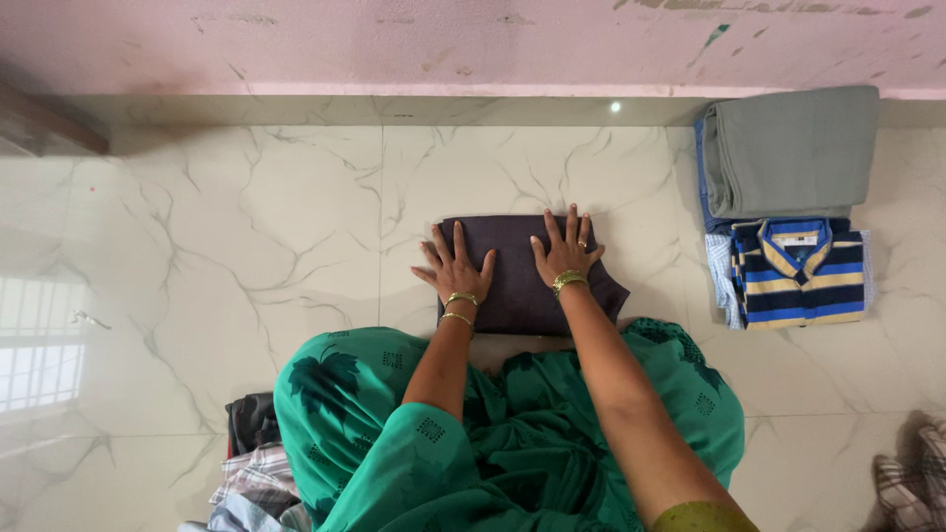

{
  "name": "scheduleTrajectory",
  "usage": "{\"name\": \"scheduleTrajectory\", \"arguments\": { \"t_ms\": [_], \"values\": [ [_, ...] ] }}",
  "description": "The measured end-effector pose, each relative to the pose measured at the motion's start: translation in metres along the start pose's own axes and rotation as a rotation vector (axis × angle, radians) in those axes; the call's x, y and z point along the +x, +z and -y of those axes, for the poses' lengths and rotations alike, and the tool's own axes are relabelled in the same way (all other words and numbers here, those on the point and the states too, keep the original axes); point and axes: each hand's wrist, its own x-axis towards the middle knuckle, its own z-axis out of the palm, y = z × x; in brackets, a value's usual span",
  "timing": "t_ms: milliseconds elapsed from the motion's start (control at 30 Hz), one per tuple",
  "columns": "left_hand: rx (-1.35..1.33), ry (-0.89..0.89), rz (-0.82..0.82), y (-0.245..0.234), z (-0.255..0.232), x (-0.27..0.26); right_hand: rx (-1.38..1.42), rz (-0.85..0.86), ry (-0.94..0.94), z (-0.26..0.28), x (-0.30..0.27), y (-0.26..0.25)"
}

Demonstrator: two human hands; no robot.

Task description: The person folds a pair of dark trousers on a tiled floor. They smooth the fabric, fold the legs together, then fold the garment in half and again into a compact rectangle, placing it on a nearby stack of folded clothes.

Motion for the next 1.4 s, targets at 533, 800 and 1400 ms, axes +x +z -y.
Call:
{"name": "scheduleTrajectory", "arguments": {
  "t_ms": [533, 800, 1400],
  "values": [
    [-0.075, 0.054, 0.081, 0.036, 0.03, 0.02, 0.12, -0.044, 0.125, -0.068, -0.014, 0.027],
    [-0.305, 0.187, -0.073, 0.049, 0.046, 0.017, 0.545, -0.11, 0.042, -0.084, -0.024, 0.043],
    [-1.149, 0.119, 0.262, 0.009, 0.06, 0.047, 1.4, -0.186, 0.01, -0.103, -0.032, -0.006]
  ]
}}
